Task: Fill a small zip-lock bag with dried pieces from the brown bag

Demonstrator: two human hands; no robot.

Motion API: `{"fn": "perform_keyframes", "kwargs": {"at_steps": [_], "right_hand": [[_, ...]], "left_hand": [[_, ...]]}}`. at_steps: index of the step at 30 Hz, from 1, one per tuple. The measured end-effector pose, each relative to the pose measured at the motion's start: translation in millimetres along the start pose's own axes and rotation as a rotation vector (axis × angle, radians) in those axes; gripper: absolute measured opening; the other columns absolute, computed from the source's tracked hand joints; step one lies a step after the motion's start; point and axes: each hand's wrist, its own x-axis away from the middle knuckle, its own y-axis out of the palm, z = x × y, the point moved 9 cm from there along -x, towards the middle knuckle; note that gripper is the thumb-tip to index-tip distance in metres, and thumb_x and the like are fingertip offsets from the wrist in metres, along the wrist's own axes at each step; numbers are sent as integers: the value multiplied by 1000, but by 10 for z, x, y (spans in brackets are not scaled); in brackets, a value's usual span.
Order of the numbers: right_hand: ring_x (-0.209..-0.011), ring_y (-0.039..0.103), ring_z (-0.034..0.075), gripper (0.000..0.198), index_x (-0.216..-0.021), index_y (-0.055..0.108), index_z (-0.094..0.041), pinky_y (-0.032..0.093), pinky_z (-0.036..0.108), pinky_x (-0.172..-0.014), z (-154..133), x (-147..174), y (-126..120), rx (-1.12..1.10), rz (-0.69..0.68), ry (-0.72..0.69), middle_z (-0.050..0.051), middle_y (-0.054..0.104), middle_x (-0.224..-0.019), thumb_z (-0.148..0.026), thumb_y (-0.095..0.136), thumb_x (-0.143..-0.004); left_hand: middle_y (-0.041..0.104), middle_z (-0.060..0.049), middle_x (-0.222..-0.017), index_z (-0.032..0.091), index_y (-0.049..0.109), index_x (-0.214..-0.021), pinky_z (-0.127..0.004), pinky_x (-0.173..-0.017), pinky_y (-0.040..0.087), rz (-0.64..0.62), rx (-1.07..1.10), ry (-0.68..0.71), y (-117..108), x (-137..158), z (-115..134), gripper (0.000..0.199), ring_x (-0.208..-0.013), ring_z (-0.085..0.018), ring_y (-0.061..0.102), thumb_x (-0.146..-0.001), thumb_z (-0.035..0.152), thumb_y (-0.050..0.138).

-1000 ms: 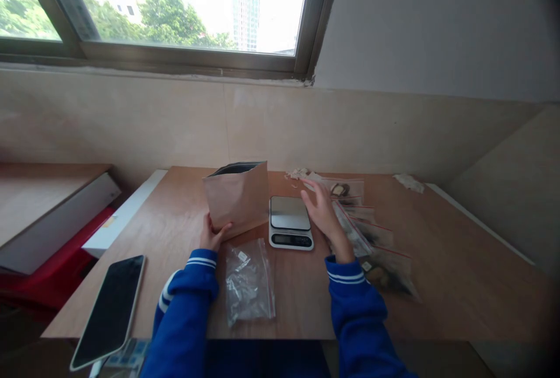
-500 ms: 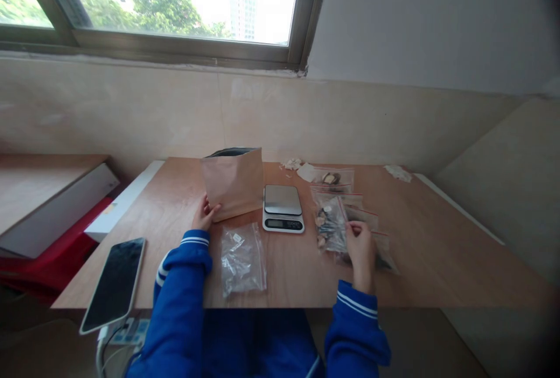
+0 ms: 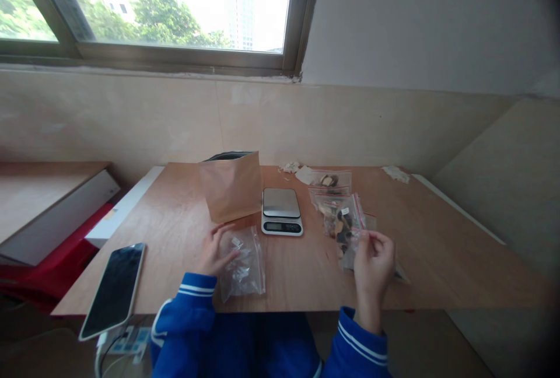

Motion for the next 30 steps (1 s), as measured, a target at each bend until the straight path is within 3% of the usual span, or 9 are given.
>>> {"fn": "perform_keyframes", "kwargs": {"at_steps": [2, 4, 8, 11, 14, 18, 23, 26, 30], "right_hand": [[-84, 69, 23, 43, -91, 50, -20, 55, 38, -77, -46, 52, 135, -70, -67, 5, 14, 70, -94, -60, 62, -79], [-83, 69, 23, 43, -91, 51, -20, 55, 38, -77, -120, 127, 282, -104, -157, 11, 14, 70, -94, -60, 61, -80], [-89, 70, 24, 37, -91, 53, -20, 55, 37, -79, -336, 284, 495, -137, -315, -5, 12, 71, -93, -56, 60, -83], [-91, 69, 24, 32, -90, 54, -21, 55, 36, -80, -491, 384, 585, -153, -364, -24, 10, 70, -92, -52, 60, -86], [-91, 69, 23, 28, -90, 54, -21, 55, 35, -79, -613, 511, 708, -174, -432, -28, 9, 70, -91, -48, 58, -88], [-90, 69, 21, 22, -90, 55, -21, 54, 31, -78, -781, 733, 881, -210, -557, -29, 7, 69, -90, -42, 56, -90], [-83, 68, 17, 14, -92, 56, -22, 54, 26, -73, -1030, 1081, 1084, -217, -781, -81, 3, 68, -89, -36, 52, -94], [-82, 68, 16, 12, -94, 55, -22, 53, 25, -72, -1096, 1221, 1154, -183, -820, -108, 3, 68, -90, -33, 48, -96], [-85, 68, 19, 15, -90, 54, -22, 53, 29, -75, -1093, 1346, 1269, -111, -850, -136, 5, 69, -91, -32, 45, -97]], "left_hand": [[52, -12, -130, 28, 65, -121, -53, -104, 40, -175, -35, 35, 215, 83, 78, 57, -124, -34, 49, -68, 46, 74], [53, -11, -128, 27, 71, -111, -52, -103, 41, -231, -61, 30, 284, 82, 48, 45, -121, -35, 50, -67, 41, 74], [58, -9, -116, 27, 75, -100, -51, -99, 45, -175, -98, -52, 139, -109, -116, 31, -112, -31, 55, -70, 26, 69], [60, -8, -111, 25, 76, -91, -46, -95, 48, -111, -102, -98, -34, -255, -63, 28, -106, -27, 58, -71, 11, 62], [63, -8, -101, 22, 75, -83, -43, -89, 50, -17, -66, -96, -238, -296, 261, 23, -96, -25, 60, -76, 11, 57], [66, -8, -95, 21, 72, -94, -32, -76, 51, 67, 254, -13, -449, -168, 1035, 21, -88, -20, 62, -89, 31, 54], [65, -5, -78, 17, 68, -94, -27, -65, 51, -114, 781, -129, -143, -16, 1710, 31, -70, -15, 61, -91, 44, 54], [66, -5, -83, 17, 66, -86, -30, -73, 54, -70, 928, -244, 52, -10, 1711, 34, -77, -17, 63, -87, 50, 58], [66, -5, -84, 18, 64, -80, -31, -78, 54, 122, 956, -406, 123, -6, 1417, 39, -83, -19, 64, -78, 57, 65]]}}
